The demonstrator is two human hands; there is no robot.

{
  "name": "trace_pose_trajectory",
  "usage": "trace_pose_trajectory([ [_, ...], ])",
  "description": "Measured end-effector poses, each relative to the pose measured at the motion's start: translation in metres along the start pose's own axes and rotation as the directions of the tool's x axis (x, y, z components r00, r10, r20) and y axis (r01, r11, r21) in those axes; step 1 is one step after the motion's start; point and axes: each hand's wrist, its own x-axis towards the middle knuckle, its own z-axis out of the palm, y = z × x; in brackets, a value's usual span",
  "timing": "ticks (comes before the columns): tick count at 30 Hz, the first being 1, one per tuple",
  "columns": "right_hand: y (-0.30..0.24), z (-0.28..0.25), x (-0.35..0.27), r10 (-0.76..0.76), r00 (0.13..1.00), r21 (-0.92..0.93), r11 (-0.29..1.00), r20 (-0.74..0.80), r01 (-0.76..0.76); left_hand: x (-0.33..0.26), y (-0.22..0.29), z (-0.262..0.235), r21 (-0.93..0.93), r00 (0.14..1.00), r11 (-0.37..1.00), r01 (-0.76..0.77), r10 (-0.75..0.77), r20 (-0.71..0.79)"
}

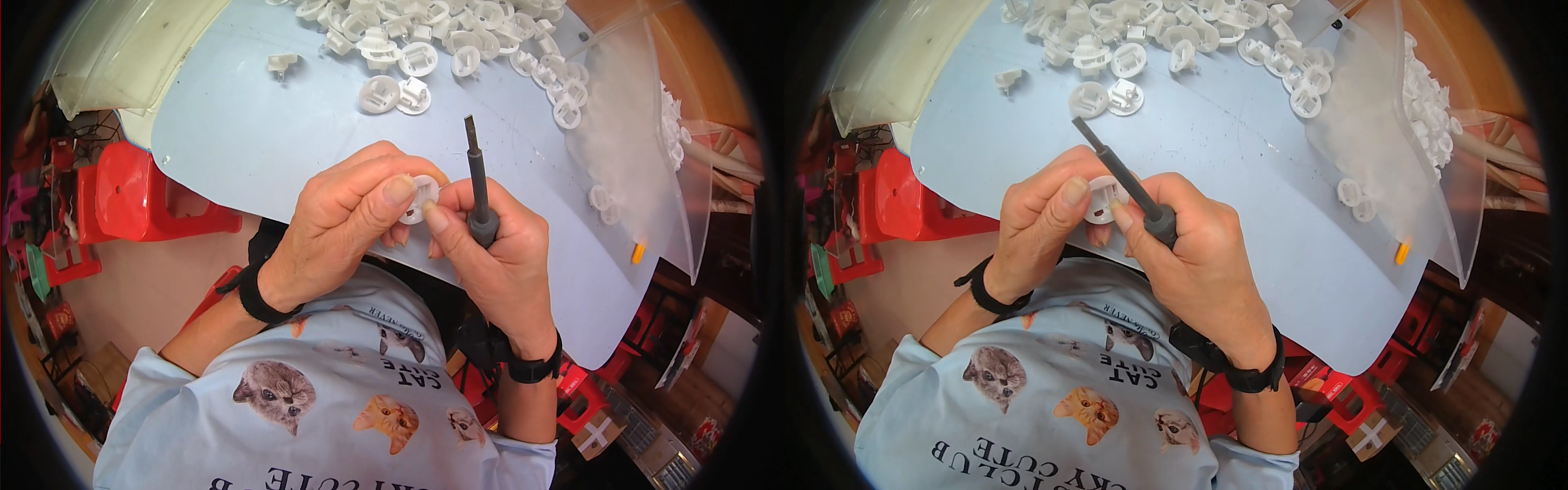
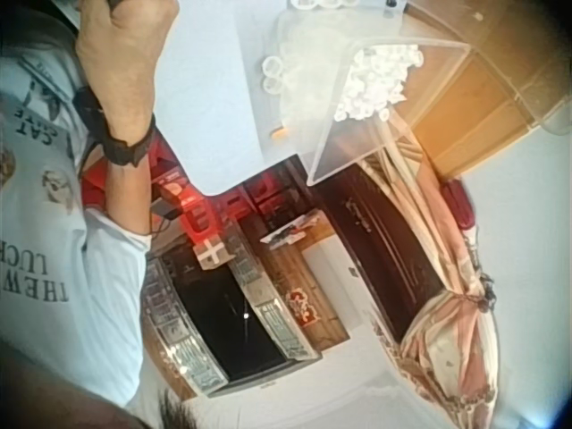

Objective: Manually assembling or modifying small white plastic components using a screwdriver.

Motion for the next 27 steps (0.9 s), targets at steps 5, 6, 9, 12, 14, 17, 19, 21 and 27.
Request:
trace_pose_trajectory([
  [5, 0.006, 0.001, 0.001, -0.07, 0.998, -0.095, 0.993, 0.005, 0.07, -0.001, 0.0, 0.001, 0.004, 1.0, 1.0, 0.022, -0.022, -0.021],
  [6, 0.008, 0.001, 0.001, -0.102, 0.995, -0.109, 0.989, 0.0, 0.101, 0.0, 0.0, 0.001, 0.004, 1.0, 1.0, 0.023, -0.023, -0.021],
  [9, 0.007, 0.002, 0.001, -0.122, 0.993, -0.124, 0.985, -0.007, 0.12, -0.001, 0.001, 0.001, 0.017, 1.0, 1.0, 0.025, -0.024, -0.015],
  [12, 0.008, 0.004, 0.001, -0.097, 0.995, -0.112, 0.989, -0.015, 0.095, -0.002, 0.0, 0.001, 0.013, 1.0, 1.0, 0.008, -0.007, -0.031],
  [14, 0.006, 0.006, 0.0, -0.085, 0.996, -0.098, 0.992, -0.02, 0.082, -0.002, -0.001, 0.0, 0.021, 1.0, 1.0, -0.014, 0.015, -0.025],
  [17, -0.001, 0.008, -0.002, 0.03, 0.999, -0.012, 0.999, -0.022, -0.03, -0.002, -0.003, 0.0, 0.006, 1.0, 1.0, -0.023, 0.023, -0.019],
  [19, -0.003, 0.009, -0.003, 0.071, 0.997, 0.077, 0.995, -0.025, -0.069, -0.001, -0.003, 0.0, -0.013, 1.0, 1.0, -0.012, 0.012, -0.008],
  [21, -0.004, 0.011, -0.004, 0.04, 0.998, 0.052, 0.998, -0.049, -0.038, -0.002, -0.004, 0.001, -0.032, 1.0, 0.999, -0.001, 0.001, 0.001],
  [27, 0.004, 0.009, -0.003, -0.086, 0.984, -0.143, 0.988, -0.153, 0.064, -0.002, -0.002, 0.004, 0.073, 0.988, 0.995, -0.065, 0.074, -0.136],
])
